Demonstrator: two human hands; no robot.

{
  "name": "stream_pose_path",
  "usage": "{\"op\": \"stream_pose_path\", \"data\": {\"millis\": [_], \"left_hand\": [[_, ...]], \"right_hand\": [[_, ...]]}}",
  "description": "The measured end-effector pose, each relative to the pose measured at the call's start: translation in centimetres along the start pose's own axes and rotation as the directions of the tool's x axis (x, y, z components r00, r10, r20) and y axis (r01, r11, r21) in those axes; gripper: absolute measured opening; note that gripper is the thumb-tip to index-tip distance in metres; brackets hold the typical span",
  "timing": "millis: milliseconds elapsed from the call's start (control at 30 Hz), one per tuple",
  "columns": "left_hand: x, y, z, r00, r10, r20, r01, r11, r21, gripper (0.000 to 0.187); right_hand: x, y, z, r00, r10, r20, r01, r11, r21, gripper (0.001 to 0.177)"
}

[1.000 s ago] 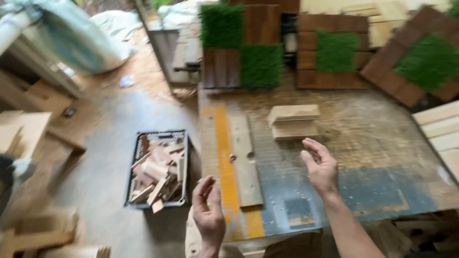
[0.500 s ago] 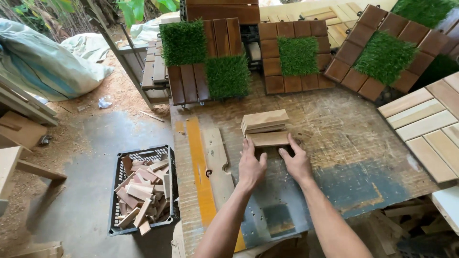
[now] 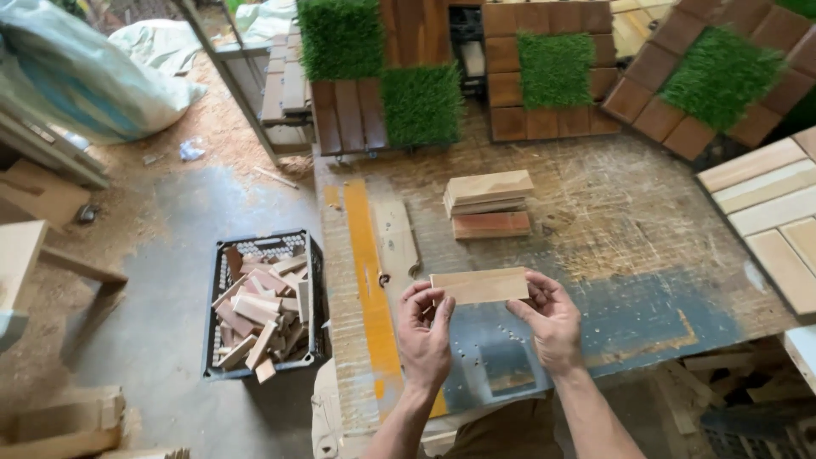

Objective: The person repeatedly picks up small rectangular wooden blocks from a black crate and sands them on a stationary sanding board. After sanding, the blocks are placed into a neat stack on the workbench. The process is repeated for multiple blocks throughout the video.

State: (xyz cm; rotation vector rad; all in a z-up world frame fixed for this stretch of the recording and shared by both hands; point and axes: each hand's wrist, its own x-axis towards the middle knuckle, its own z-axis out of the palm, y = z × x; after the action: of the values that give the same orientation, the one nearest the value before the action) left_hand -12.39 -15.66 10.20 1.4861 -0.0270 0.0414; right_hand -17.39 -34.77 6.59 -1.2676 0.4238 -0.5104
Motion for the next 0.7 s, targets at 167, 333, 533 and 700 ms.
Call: {"op": "stream_pose_path", "data": {"millis": [167, 333, 533, 700], "left_hand": [[-0.2, 1.4, -3.3, 0.981, -0.177, 0.084, 0.190, 0.963, -0.193, 0.066], [-1.1, 1.3, -7.4, 0.976, -0.114, 0.183, 0.131, 0.988, -0.086, 0.053], [-2.8, 1.1, -10.9, 0.754, 0.645, 0.123, -0.649, 0.761, -0.012, 0.013], [-3.2, 0.9, -14.0, 0.782, 0.608, 0.136, -0.607, 0.793, -0.051, 0.010]], "right_hand": [[-1.3, -0.7, 0.1, 0.978, -0.092, 0.189, 0.098, 0.995, -0.026, 0.066], [-3.2, -2.2, 2.3, 0.961, -0.039, 0.275, 0.097, 0.975, -0.200, 0.065], [-5.3, -2.6, 5.5, 0.801, -0.381, 0.462, 0.417, 0.909, 0.027, 0.014], [-6.2, -2.3, 6.8, 0.759, -0.350, 0.548, 0.450, 0.891, -0.054, 0.017]]}}
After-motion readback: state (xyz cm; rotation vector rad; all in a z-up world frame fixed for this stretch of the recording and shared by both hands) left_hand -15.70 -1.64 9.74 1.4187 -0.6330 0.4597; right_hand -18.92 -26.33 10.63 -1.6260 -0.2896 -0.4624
